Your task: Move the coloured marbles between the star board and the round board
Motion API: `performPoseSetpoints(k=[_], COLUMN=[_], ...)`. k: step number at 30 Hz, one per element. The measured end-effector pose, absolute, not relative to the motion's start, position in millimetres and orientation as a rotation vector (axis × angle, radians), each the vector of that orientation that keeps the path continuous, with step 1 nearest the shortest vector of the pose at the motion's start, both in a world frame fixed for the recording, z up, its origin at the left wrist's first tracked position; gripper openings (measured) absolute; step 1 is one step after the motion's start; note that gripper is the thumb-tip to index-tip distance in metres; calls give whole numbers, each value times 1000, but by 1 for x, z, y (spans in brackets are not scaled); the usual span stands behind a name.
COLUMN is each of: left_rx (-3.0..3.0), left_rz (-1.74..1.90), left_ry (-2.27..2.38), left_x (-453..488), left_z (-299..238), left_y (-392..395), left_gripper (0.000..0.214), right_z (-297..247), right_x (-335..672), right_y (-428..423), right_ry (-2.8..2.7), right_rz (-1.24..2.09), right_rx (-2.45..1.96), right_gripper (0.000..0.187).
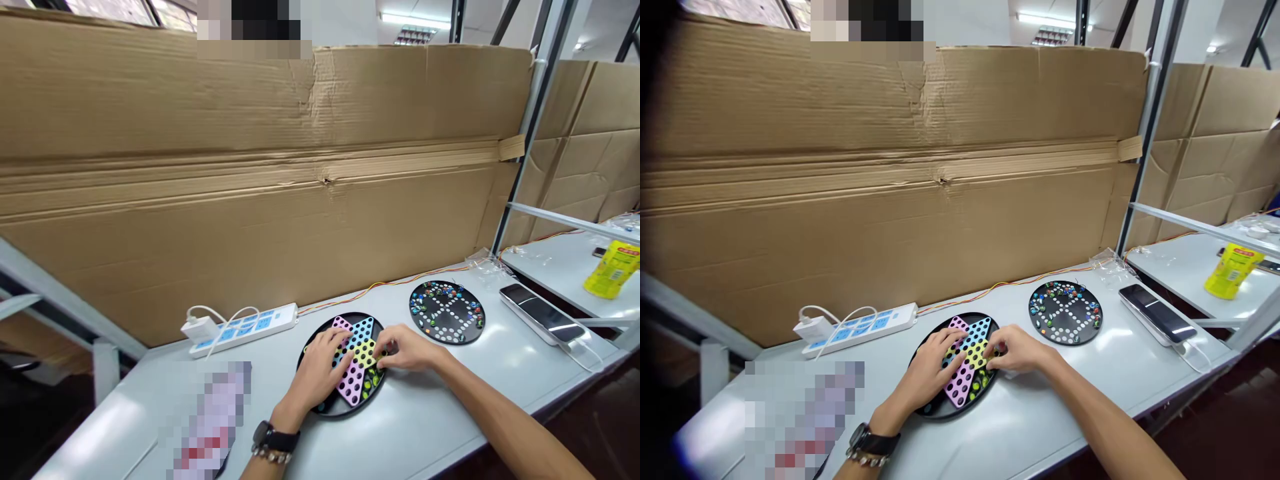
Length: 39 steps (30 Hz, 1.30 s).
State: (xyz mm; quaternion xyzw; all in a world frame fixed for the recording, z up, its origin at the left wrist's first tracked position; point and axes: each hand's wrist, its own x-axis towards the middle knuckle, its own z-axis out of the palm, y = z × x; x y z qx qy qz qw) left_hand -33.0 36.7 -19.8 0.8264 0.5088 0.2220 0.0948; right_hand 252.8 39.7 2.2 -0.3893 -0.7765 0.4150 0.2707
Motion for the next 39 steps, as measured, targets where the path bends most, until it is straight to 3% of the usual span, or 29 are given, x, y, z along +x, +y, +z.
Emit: performPoseSetpoints(k=[3, 7, 12, 16, 22, 27, 32, 39], left_rx=[2442, 2436, 2463, 2473, 2497, 2497, 2480, 2473], left_rz=[659, 634, 628, 635, 644, 627, 623, 653], left_ry=[1511, 1493, 1496, 1498, 1485, 1489, 1486, 1490], left_x=[-33, -35, -36, -37, -39, -39, -39, -40], left_z=[-20, -22, -23, -25, -27, -27, -29, -32], left_y=[37, 39, 41, 41, 43, 43, 44, 44], left_gripper=[36, 38, 39, 39, 40, 38, 40, 42], right_z=[0, -1, -4, -7, -6, -11, -15, -11], right_x=[251, 256, 269, 287, 349, 389, 388, 373], right_y=[39, 44, 53, 61, 81, 87, 86, 82], right_ry=[-2096, -2034, -2021, -2053, -1773, -1653, -1694, -1825], right_rz=[1105, 1023, 869, 647, 330, 366, 441, 610], right_rx=[-1025, -1113, -1230, -1312, -1666, -1930, -1917, -1801], right_gripper=[2, 19, 20, 19, 33, 36, 37, 15])
